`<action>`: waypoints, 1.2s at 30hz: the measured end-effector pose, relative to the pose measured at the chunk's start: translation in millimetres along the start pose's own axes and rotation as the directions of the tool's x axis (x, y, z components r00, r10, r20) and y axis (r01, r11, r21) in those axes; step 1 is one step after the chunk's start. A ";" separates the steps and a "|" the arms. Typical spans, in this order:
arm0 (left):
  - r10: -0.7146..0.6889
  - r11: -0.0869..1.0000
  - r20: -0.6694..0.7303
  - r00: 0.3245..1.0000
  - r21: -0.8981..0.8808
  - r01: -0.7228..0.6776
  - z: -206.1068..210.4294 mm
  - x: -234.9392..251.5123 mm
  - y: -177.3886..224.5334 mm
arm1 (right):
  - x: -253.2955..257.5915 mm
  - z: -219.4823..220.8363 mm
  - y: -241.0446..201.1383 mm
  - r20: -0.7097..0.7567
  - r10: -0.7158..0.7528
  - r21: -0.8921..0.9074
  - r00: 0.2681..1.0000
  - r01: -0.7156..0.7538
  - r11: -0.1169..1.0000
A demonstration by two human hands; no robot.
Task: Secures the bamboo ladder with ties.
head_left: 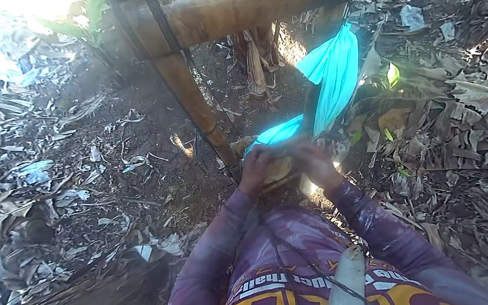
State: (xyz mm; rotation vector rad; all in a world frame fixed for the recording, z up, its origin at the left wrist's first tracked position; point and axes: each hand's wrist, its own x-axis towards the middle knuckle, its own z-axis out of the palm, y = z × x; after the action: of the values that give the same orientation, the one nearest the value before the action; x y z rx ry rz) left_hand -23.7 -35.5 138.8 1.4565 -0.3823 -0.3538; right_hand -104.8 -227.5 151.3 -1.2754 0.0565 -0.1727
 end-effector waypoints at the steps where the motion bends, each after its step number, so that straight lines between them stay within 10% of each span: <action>1: 0.023 0.987 0.000 1.000 -0.156 -0.022 -5.8 -4.0 3.9 | -0.8 -11.7 0.3 -0.025 0.023 0.086 0.999 -0.021 0.996; 6: 0.142 0.900 -0.120 0.983 -0.397 -0.179 -83.6 -27.9 35.5 | -13.5 -115.1 -0.6 -0.320 0.066 0.267 0.945 0.023 0.964; 12: 0.156 0.908 -0.502 0.851 -0.266 -0.324 -196.7 -61.5 36.5 | -51.3 -235.2 -20.6 -0.764 -0.012 0.058 0.645 0.087 0.995; 19: -0.135 0.932 -0.226 0.965 -0.360 0.046 -84.9 -39.8 -6.7 | -28.1 -86.1 9.1 -0.299 0.069 -0.089 0.952 -0.100 0.991; 24: -0.237 0.924 -0.060 0.970 -0.322 0.205 -46.0 -29.4 -7.5 | -12.1 -6.4 18.5 -0.089 0.220 -0.088 0.971 -0.228 0.970; 36: -0.284 0.933 0.053 0.957 -0.217 0.288 -4.4 -20.4 -13.7 | -8.3 19.4 22.5 -0.011 0.264 -0.199 0.964 -0.261 0.945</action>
State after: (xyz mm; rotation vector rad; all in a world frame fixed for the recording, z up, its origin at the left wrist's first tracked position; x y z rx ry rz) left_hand -39.9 -23.5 124.1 1.2886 -0.1388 -0.6275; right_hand -108.0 -201.5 135.0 -1.4550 0.2342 0.0754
